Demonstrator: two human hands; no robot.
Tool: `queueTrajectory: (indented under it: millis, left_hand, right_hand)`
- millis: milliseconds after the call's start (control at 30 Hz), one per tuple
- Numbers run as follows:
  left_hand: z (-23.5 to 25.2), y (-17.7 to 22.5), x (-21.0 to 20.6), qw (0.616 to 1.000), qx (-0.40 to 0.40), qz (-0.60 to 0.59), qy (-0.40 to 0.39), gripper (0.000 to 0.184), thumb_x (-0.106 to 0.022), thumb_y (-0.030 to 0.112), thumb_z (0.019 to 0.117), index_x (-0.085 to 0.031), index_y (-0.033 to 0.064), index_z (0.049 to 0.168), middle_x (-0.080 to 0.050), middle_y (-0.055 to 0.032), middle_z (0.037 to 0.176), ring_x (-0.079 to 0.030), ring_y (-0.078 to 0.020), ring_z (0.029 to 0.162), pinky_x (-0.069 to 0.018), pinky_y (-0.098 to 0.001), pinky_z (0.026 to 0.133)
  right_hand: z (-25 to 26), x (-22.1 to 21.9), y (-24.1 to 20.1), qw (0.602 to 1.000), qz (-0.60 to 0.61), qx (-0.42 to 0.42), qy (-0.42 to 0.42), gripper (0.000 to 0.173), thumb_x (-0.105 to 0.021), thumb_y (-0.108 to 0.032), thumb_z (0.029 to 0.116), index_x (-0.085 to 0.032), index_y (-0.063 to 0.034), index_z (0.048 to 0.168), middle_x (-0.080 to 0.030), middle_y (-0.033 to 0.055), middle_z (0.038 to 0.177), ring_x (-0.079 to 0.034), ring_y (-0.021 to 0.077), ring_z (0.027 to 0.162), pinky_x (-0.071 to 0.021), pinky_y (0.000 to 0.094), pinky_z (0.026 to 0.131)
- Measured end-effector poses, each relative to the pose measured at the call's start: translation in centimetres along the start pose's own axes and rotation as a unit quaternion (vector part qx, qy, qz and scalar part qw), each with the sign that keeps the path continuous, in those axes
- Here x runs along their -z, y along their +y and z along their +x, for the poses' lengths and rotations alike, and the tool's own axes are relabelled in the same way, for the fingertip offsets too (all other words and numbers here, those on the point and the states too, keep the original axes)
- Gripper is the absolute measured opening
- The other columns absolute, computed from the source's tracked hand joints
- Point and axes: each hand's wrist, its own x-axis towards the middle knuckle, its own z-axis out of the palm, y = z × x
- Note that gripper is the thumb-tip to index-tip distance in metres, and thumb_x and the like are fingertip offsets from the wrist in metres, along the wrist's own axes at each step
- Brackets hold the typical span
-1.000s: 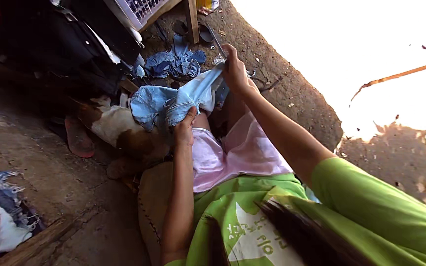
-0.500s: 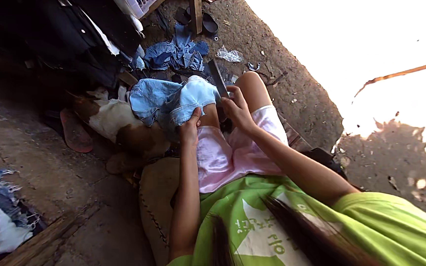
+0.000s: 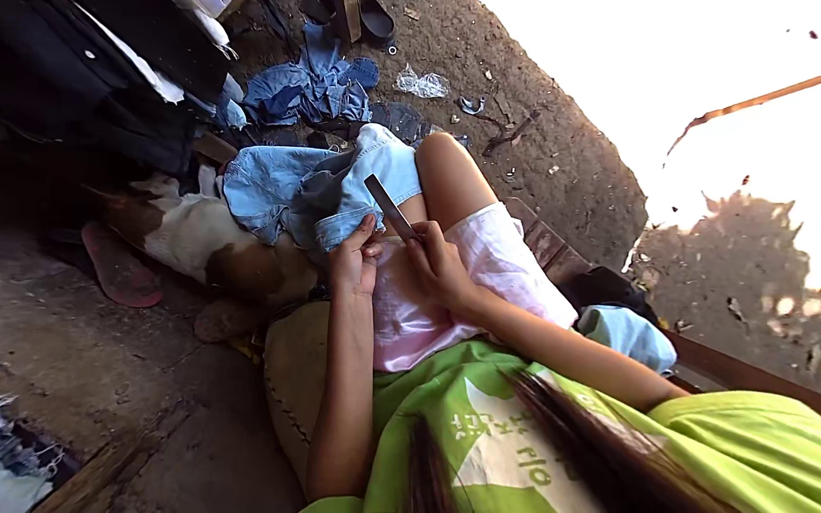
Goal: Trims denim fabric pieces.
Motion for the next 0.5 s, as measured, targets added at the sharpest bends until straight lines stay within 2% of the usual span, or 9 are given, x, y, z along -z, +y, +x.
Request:
queueTrajectory:
  millis: [200,267,400,500]
  left_hand:
    - [-0.5,1.3,-0.5,0.999,0.017,-0.005,0.038,0.008,-0.059,0.005,0.1011,-0.064,0.0098,0.097,-0.070,0.0031,0.084,-0.050,0.0043,0.051,-0.0399,-0.0091,0.046]
    - [-0.7,1.8,-1.0,0.998,0.034,-0.015,0.058,0.010,-0.057,0.004,0.1018,-0.063,0.0093,0.095,-0.068,0.0029,0.082,-0.051,0.0039,0.051,-0.0406,-0.0090,0.046]
    - [-0.9,1.9,-0.6,0.995,0.067,-0.053,0.044,0.014,-0.053,0.004,0.1030,-0.062,0.0086,0.094,-0.065,0.0018,0.079,-0.050,0.0029,0.050,-0.0406,-0.0083,0.045]
    - [-1.0,2.0,-0.7,0.994,0.074,-0.066,0.041,0.015,-0.052,0.005,0.1040,-0.061,0.0096,0.093,-0.064,0.0022,0.077,-0.051,0.0036,0.051,-0.0405,-0.0079,0.045]
  right_hand:
    - [1.6,-1.0,-1.3,0.998,-0.066,0.006,0.008,0.019,-0.049,-0.010,0.1009,-0.054,0.0066,0.109,-0.056,0.0096,0.060,-0.061,0.0257,0.051,-0.0496,0.0409,0.047]
    - [2.4,-1.5,-2.0,0.995,-0.093,0.002,0.021,0.016,-0.049,-0.011,0.1022,-0.052,0.0039,0.108,-0.055,0.0091,0.061,-0.060,0.0262,0.050,-0.0486,0.0407,0.045]
    - [0.8,-1.3,-2.3,0.990,-0.139,-0.013,0.012,0.019,-0.050,-0.012,0.1007,-0.056,0.0047,0.107,-0.058,0.0097,0.060,-0.063,0.0293,0.052,-0.0498,0.0435,0.046]
    - [1.6,-1.6,-2.9,0.988,-0.153,-0.016,0.010,0.017,-0.052,-0.011,0.0992,-0.057,0.0052,0.104,-0.058,0.0104,0.059,-0.064,0.0305,0.052,-0.0498,0.0434,0.046]
